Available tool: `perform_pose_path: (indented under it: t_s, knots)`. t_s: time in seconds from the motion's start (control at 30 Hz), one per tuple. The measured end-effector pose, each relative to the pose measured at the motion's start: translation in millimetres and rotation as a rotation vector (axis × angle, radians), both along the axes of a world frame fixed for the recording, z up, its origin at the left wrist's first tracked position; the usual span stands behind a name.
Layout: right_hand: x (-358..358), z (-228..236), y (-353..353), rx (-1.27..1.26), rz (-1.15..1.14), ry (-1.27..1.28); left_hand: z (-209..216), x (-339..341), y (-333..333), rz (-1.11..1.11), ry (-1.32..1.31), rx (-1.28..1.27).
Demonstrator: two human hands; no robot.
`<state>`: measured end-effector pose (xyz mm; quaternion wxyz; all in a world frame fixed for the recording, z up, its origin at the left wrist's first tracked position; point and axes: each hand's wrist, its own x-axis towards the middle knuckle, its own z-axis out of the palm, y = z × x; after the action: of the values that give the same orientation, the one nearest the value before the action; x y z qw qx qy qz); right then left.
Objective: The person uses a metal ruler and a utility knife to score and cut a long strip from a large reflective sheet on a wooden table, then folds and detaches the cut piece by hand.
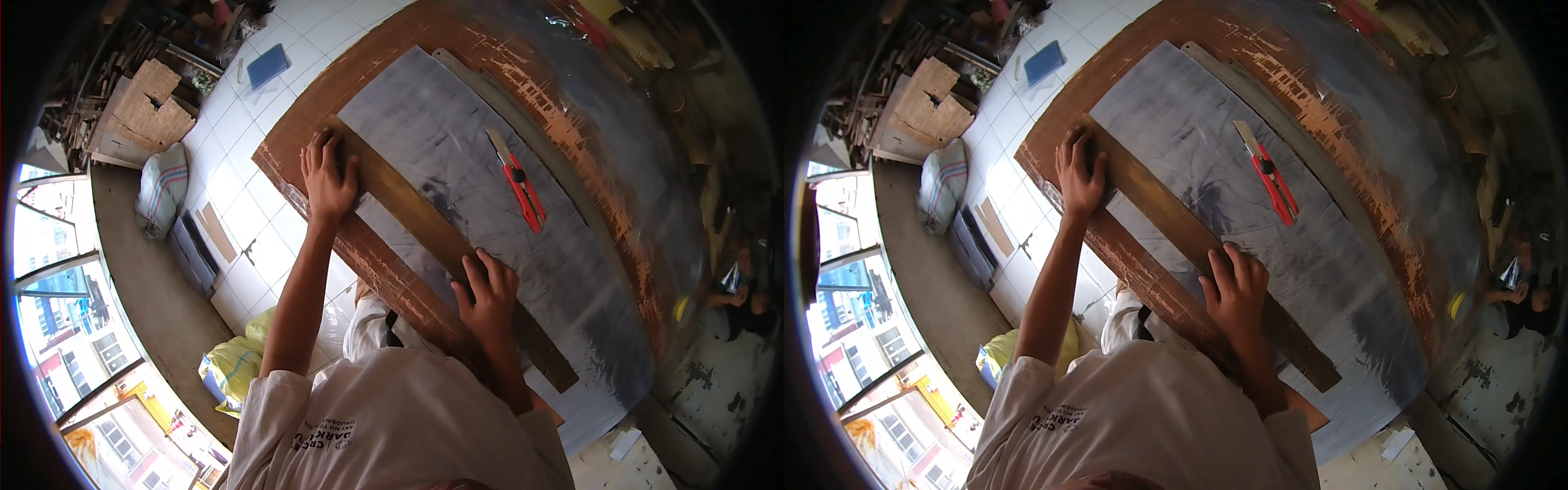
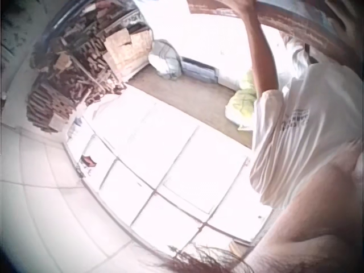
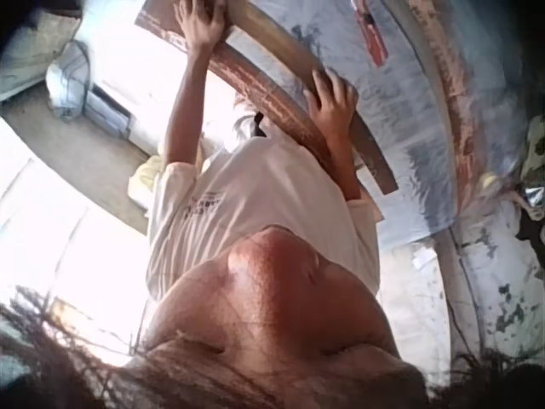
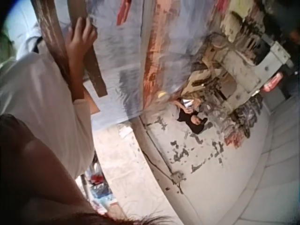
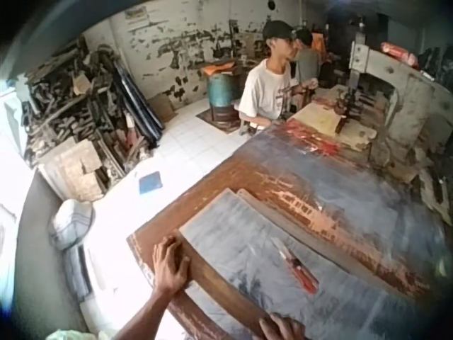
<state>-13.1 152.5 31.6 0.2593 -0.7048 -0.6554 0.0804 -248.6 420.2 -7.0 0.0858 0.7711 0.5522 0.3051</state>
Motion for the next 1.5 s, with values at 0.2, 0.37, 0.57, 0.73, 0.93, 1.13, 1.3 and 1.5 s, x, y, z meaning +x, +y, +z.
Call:
perform_pose_path:
  t_s: [0.2,0.37,0.57,0.73,0.93,1.13,1.3,1.5]
  knots:
    - [-2.5,-4.6,-0.4,0.018,0.000,-0.006,4.9,-1.7,-1.3,-0.017,-0.015,-0.004]
    - [-1.1,-5.5,-0.9,0.003,0.022,0.012,5.2,-0.9,-2.0,0.014,0.000,-0.013]
    - [-1.9,-2.1,-0.1,-0.009,0.016,0.000,9.9,0.3,-3.6,0.003,-0.031,-0.058]
    - [-3.3,2.4,2.1,-0.019,-0.002,0.008,15.0,0.3,-3.5,0.005,-0.025,-0.071]
    - [-4.2,0.9,2.4,0.011,0.002,-0.002,13.4,-0.3,-3.5,0.010,-0.002,-0.075]
    - [-3.0,1.8,1.2,0.041,-0.026,0.026,16.7,3.2,-3.8,-0.007,-0.008,-0.072]
    - [-0.8,-5.7,0.2,0.061,-0.037,0.035,11.8,1.5,-3.2,0.007,0.011,-0.044]
    - [-1.1,-6.2,-1.4,0.116,-0.059,0.058,13.2,-0.1,-3.8,-0.016,0.028,-0.025]
